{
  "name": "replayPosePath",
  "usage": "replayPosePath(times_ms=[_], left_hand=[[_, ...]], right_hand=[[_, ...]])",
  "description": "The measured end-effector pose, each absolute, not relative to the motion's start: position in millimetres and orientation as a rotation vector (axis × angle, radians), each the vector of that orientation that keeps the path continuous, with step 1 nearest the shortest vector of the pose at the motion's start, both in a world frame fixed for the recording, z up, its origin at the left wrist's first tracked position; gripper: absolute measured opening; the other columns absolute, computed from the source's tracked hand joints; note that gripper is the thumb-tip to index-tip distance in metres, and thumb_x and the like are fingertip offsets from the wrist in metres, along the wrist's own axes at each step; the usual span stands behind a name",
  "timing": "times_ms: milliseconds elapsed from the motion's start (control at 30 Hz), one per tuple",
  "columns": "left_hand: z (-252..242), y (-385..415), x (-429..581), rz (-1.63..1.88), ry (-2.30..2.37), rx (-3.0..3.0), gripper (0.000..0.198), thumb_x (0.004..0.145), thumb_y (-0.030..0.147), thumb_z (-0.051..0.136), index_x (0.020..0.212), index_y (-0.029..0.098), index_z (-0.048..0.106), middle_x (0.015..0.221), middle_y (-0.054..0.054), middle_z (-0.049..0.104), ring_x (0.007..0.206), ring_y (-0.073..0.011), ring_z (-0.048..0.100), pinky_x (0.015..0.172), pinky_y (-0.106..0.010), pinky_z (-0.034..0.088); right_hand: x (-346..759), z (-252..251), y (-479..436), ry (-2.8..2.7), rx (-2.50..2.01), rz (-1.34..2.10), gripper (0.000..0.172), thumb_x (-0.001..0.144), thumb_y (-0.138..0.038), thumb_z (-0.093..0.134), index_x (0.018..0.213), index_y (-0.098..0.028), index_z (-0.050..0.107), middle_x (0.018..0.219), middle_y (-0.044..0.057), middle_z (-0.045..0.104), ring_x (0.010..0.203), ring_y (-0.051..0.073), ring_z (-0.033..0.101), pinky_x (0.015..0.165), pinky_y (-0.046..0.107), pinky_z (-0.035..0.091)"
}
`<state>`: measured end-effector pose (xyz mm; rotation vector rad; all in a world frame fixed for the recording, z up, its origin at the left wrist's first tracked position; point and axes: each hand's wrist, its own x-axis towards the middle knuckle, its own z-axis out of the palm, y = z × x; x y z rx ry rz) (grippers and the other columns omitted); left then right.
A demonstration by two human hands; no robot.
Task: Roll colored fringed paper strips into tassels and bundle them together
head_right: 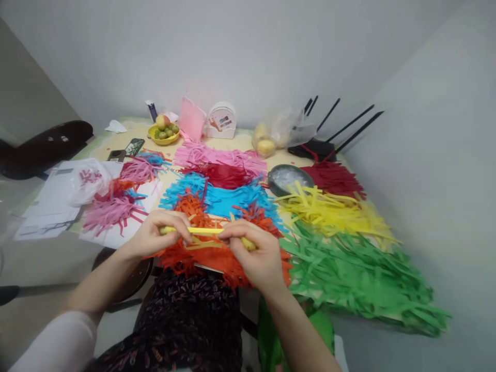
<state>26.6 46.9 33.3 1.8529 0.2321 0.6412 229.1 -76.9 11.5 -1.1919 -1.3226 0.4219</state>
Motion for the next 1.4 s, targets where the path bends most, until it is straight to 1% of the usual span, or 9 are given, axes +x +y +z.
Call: replayPosePath(times_ms=[167,267,367,567,633,867,1133,1267,1400], left_hand=[[59,52,28,0.516,0.173,2.188,0.014,0.089,0.021,0.058,0.09,0.017,0.072,0.124,-0.011,0.068,0.116,-0.0232,0.062,0.104,-0.037,0.044],[57,53,40,0.376,0.148,2.269,0.016,0.092,0.026,0.059,0.1,0.018,0.071,0.105,-0.008,0.075,0.104,-0.0191,0.067,0.102,-0.033,0.044],[48,54,43,0.298,0.172,2.436,0.018,0.094,0.025,0.056,0.089,0.017,0.071,0.086,-0.006,0.075,0.085,-0.0164,0.067,0.094,-0.031,0.047],[39,58,34,0.694,0.318,2.589,0.02,0.095,0.023,0.05,0.095,0.026,0.07,0.088,-0.003,0.075,0.095,-0.0182,0.067,0.115,-0.053,0.029],[36,57,34,0.745,0.268,2.48,0.014,0.091,0.027,0.058,0.096,0.028,0.07,0.091,-0.003,0.076,0.094,-0.0193,0.069,0.113,-0.054,0.034],[6,54,26,0.986,0.315,2.395,0.019,0.087,0.032,0.065,0.104,0.032,0.072,0.096,-0.002,0.078,0.096,-0.0204,0.071,0.109,-0.05,0.039],[1,42,61,1.232,0.444,2.044,0.018,0.09,0.031,0.062,0.086,0.022,0.077,0.084,-0.008,0.077,0.088,-0.0203,0.066,0.085,-0.038,0.052],[10,41,80,1.077,0.441,1.771,0.022,0.09,0.035,0.062,0.086,0.021,0.078,0.095,-0.009,0.077,0.096,-0.0224,0.064,0.091,-0.039,0.05],[14,48,93,1.016,0.462,1.661,0.023,0.087,0.037,0.066,0.092,0.019,0.079,0.101,-0.011,0.075,0.105,-0.0242,0.063,0.097,-0.04,0.048]], right_hand=[[230,23,-80,-1.752,-1.111,0.04,0.027,0.082,0.0,0.053,0.086,-0.02,0.071,0.082,0.003,0.073,0.076,0.015,0.07,0.073,0.028,0.057],[231,18,-80,-1.886,-1.029,-0.103,0.024,0.085,-0.003,0.055,0.093,-0.02,0.07,0.084,0.005,0.073,0.08,0.017,0.07,0.075,0.03,0.057],[238,13,-83,-1.941,-1.034,-0.055,0.025,0.087,-0.006,0.055,0.099,-0.022,0.07,0.088,0.005,0.074,0.082,0.017,0.07,0.076,0.03,0.057],[258,28,-77,-1.675,-1.408,0.564,0.031,0.095,-0.031,0.055,0.123,-0.026,0.065,0.121,0.007,0.07,0.113,0.023,0.064,0.098,0.039,0.05],[253,31,-67,-1.679,-1.384,0.758,0.028,0.094,-0.036,0.057,0.117,-0.026,0.069,0.117,0.006,0.072,0.11,0.024,0.065,0.099,0.04,0.049],[219,11,-48,-1.289,-1.112,1.353,0.026,0.083,-0.043,0.07,0.074,-0.019,0.067,0.063,-0.001,0.066,0.06,0.013,0.06,0.062,0.026,0.05],[203,13,-57,-1.136,-1.134,0.992,0.018,0.084,-0.04,0.069,0.091,-0.023,0.071,0.067,0.001,0.069,0.063,0.016,0.064,0.062,0.029,0.053],[209,15,-46,-1.214,-1.21,0.564,0.01,0.089,-0.029,0.064,0.093,-0.025,0.073,0.089,0.004,0.072,0.094,0.022,0.065,0.091,0.04,0.05],[215,8,-30,-1.226,-1.231,0.421,0.006,0.09,-0.026,0.063,0.092,-0.025,0.069,0.092,0.003,0.071,0.094,0.02,0.063,0.09,0.038,0.048]])
